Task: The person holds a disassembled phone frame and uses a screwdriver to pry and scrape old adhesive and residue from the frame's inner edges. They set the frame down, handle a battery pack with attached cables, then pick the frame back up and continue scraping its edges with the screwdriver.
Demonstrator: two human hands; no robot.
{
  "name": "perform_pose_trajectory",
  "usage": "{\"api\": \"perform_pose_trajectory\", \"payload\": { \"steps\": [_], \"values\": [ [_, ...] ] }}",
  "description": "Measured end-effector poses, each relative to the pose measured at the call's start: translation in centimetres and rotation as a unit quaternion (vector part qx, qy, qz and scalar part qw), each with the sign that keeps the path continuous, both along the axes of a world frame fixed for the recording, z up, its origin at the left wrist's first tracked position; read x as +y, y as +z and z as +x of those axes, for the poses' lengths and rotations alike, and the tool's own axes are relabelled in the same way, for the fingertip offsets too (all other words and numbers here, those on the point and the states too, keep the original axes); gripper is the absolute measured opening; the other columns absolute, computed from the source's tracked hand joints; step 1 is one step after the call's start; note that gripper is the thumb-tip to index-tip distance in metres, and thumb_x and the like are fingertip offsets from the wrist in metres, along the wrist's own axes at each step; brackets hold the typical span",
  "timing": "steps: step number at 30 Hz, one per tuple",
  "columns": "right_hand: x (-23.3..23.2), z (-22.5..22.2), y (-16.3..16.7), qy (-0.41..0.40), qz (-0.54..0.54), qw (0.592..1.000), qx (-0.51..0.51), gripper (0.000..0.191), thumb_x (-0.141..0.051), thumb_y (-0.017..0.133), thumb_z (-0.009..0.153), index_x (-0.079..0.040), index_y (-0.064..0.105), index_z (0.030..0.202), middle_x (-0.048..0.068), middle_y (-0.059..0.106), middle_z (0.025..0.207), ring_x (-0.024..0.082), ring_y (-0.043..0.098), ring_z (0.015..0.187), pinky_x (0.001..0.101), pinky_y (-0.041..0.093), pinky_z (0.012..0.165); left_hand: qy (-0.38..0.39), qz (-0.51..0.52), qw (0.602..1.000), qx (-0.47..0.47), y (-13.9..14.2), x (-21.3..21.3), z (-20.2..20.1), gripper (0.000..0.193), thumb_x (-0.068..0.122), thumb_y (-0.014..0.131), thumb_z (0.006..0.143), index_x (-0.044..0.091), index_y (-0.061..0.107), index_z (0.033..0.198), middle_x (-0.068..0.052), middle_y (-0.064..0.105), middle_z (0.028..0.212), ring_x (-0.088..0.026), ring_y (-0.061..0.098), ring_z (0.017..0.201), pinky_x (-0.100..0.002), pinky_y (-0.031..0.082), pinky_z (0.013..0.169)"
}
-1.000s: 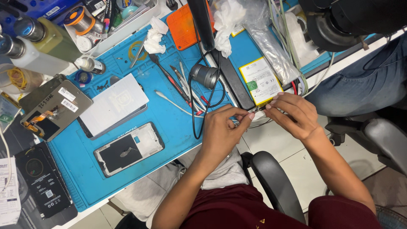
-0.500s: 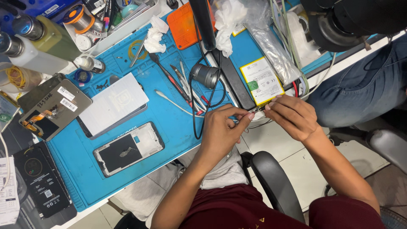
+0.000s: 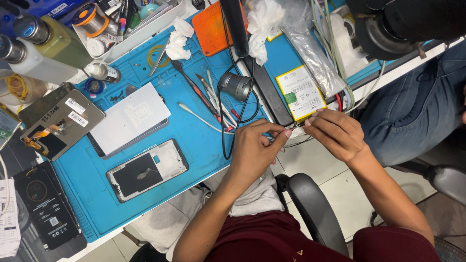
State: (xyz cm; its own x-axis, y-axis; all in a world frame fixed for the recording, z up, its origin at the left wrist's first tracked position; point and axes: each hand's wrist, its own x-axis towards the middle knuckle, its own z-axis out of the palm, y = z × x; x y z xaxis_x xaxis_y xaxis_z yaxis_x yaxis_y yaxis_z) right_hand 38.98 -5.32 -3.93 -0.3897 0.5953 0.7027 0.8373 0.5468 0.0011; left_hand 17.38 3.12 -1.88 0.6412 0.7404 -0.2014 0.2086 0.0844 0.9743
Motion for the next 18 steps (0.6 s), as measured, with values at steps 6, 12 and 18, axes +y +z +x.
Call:
{"api": "perform_pose_trajectory", "payload": {
  "steps": [6,12,18],
  "values": [
    [-0.1,-0.03,0.09,-0.005,-0.002,1.0,-0.003,0.021,0.002,0.086,0.079,0.007,0.077,0.098,0.014,0.069,0.102,0.031,0.071,0.098,0.0394,0.064,0.083,0.0,-0.001,1.0,0.005,0.01,0.0,0.04,0.018,0.015,0.076,0.091,-0.002,0.078,0.096,-0.005,0.069,0.082,-0.008,0.065,0.047,-0.023,0.048,0.038],
    [-0.42,0.03,-0.15,-0.017,-0.02,1.0,-0.002,0.022,0.003,0.084,0.079,0.007,0.076,0.1,0.015,0.068,0.104,0.031,0.071,0.1,0.0399,0.064,0.086,0.002,0.001,1.0,-0.002,0.11,0.08,0.02,0.018,0.015,0.076,0.091,-0.002,0.078,0.096,-0.006,0.069,0.084,-0.008,0.066,0.049,-0.023,0.048,0.037],
    [-0.8,0.1,-0.51,-0.034,-0.039,0.999,0.004,0.027,0.004,0.082,0.077,0.006,0.076,0.103,0.015,0.068,0.106,0.032,0.071,0.101,0.0397,0.062,0.085,0.009,0.016,1.0,-0.006,0.37,0.11,-0.05,0.018,0.015,0.077,0.091,-0.003,0.077,0.094,-0.006,0.068,0.084,-0.009,0.066,0.047,-0.024,0.045,0.037]
  ]
}}
